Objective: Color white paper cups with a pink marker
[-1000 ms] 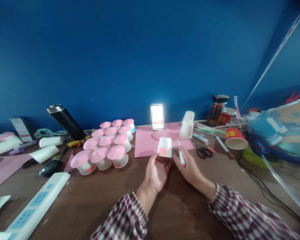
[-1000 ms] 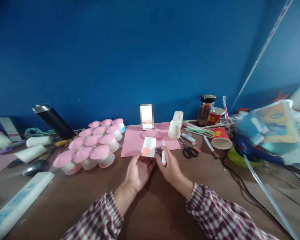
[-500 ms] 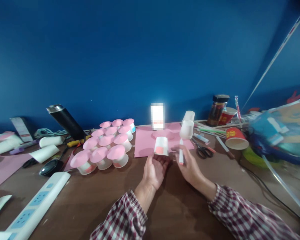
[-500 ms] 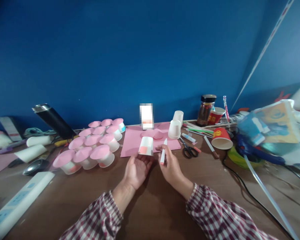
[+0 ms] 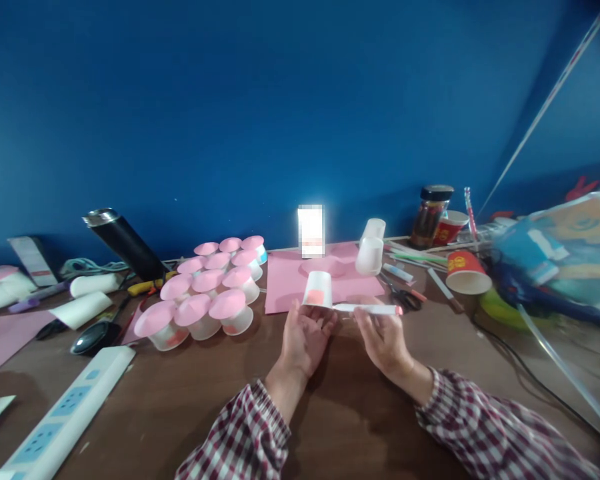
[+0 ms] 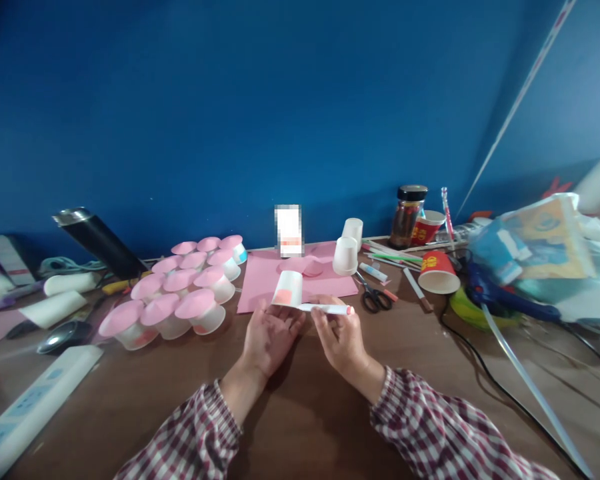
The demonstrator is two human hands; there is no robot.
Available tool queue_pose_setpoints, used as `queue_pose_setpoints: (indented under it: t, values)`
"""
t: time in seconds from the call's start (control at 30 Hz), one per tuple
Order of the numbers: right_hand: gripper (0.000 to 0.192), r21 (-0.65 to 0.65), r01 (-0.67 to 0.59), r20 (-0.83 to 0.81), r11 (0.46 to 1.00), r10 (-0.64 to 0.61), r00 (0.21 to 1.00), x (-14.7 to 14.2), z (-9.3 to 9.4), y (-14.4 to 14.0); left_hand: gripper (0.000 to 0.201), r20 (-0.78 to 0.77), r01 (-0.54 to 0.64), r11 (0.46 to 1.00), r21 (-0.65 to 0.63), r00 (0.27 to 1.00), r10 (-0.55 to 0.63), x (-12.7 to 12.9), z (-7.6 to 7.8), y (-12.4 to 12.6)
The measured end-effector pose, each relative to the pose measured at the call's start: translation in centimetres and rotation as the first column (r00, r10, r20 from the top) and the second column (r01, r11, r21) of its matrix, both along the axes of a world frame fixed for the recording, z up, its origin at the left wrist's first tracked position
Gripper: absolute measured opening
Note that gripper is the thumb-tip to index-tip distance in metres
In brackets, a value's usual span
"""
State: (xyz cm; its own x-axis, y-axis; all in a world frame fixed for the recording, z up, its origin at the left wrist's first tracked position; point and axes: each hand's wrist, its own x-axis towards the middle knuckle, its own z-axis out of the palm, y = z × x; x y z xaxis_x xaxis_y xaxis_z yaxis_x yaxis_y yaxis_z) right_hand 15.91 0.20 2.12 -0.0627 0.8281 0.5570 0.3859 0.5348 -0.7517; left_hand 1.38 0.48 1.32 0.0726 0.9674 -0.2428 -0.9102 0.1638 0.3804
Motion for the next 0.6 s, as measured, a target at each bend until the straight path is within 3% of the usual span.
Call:
queue_pose_setpoints:
  t: [0.33,0.6]
  values:
    - [0.02,0.008,-0.014,0.137,1.0,0.013,0.99,-0.12,0.32,0.09,0.038,-0.023,0.068,0.997,0.041,0.998,-0.067,0.08,0.21,-0.19]
    - [0.019,-0.028,-0.041,0.107,0.999,0.044,0.993,-0.06,0.26,-0.05,0.017,-0.028,0.059,0.996,0.059,0.998,-0.058,0.12,-0.28,0.03]
